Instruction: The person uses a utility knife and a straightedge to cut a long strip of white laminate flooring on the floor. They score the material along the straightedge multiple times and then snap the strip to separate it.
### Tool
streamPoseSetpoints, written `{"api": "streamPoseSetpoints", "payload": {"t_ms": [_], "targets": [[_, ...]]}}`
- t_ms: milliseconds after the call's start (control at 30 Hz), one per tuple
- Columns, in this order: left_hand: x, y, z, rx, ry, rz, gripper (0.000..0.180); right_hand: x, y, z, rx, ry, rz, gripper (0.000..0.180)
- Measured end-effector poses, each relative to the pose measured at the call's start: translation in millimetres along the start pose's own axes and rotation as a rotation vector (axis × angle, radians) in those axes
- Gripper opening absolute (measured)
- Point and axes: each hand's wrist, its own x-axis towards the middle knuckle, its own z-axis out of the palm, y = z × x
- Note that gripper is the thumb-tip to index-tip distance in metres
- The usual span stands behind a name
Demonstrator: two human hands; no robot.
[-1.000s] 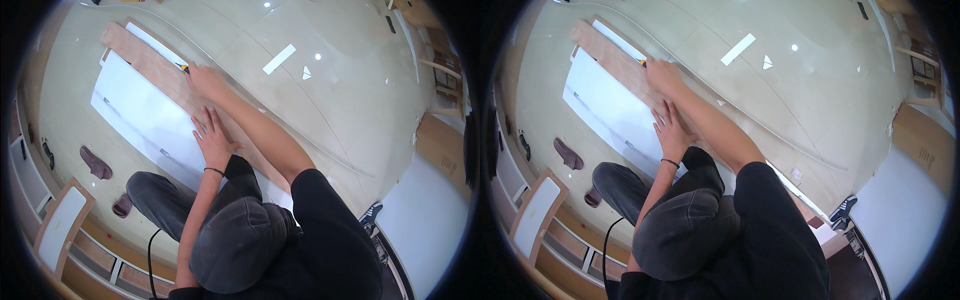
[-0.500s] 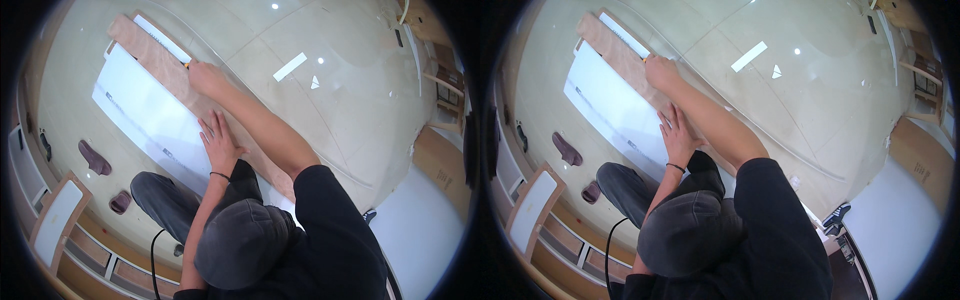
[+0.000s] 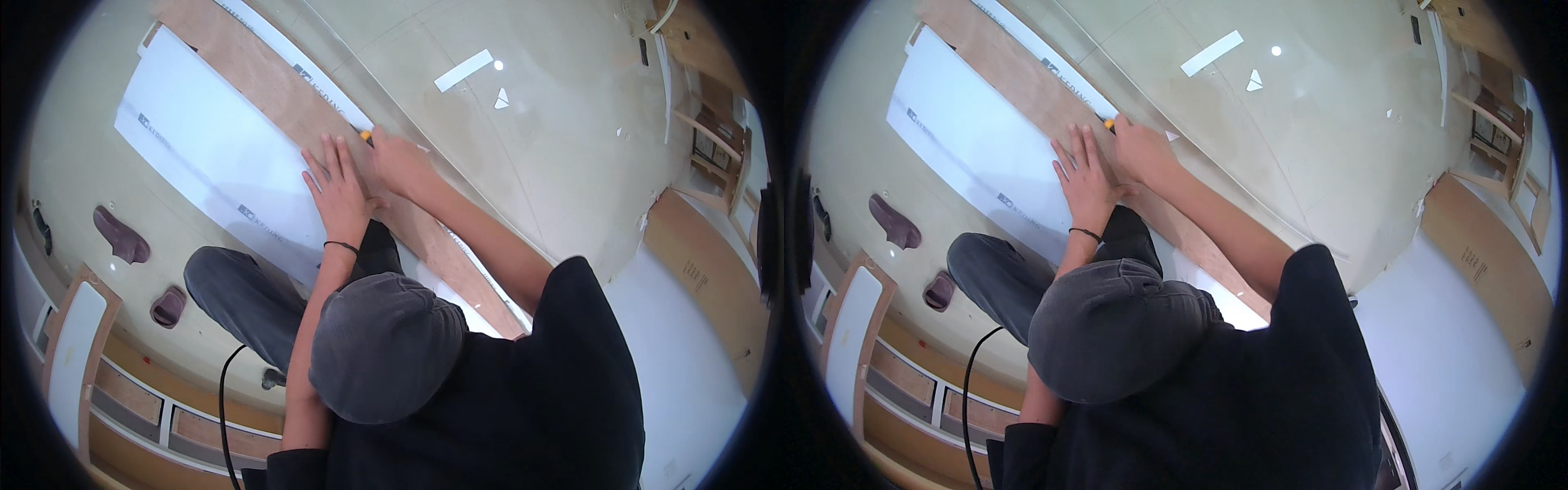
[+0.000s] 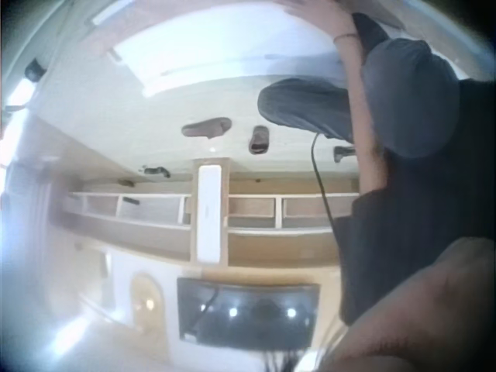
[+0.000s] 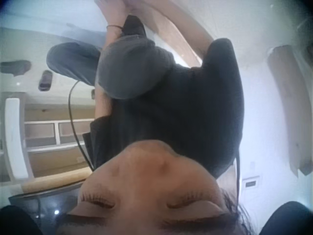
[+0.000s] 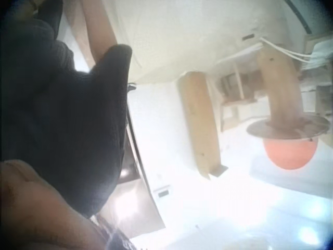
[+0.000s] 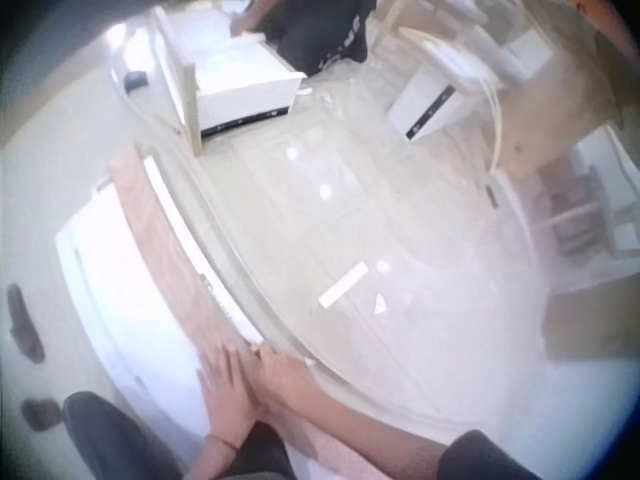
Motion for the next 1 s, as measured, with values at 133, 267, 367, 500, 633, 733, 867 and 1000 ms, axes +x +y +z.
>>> {"api": "streamPoseSetpoints", "payload": {"t_ms": [133,267,367,500,633,733,867,1000], "targets": [[2,3,-2,-0.039,0.021,-0.022,0.142,-36,19,3,-0.060,-0.049,0.064,0.023],[1,3,-4,0.009,-0.012,-0.028,0.142,-77,37,11,-0.039,-0.094,0.144,0.024],[0,1,-2,0.047,0.003,-0.011,0.142,-99,56,24,-0.014,-0.095,0.170,0.025],[-1,1,2,0.057,0.025,0.025,0.144,-122,82,38,-0.029,-0.082,0.139,0.025],[-1,0,6,0.045,0.053,0.025,0.147,-170,109,40,-0.093,-0.203,0.273,0.022],[-1,0,7,0.062,0.050,0.027,0.149,-179,117,41,-0.057,-0.115,0.175,0.021],[0,1,3,0.061,0.039,0.019,0.149,-170,94,25,-0.120,-0.129,0.225,0.025],[0,5,0,0.082,-0.009,-0.019,0.146,-125,45,-8,0.043,0.078,0.050,0.027]]}}
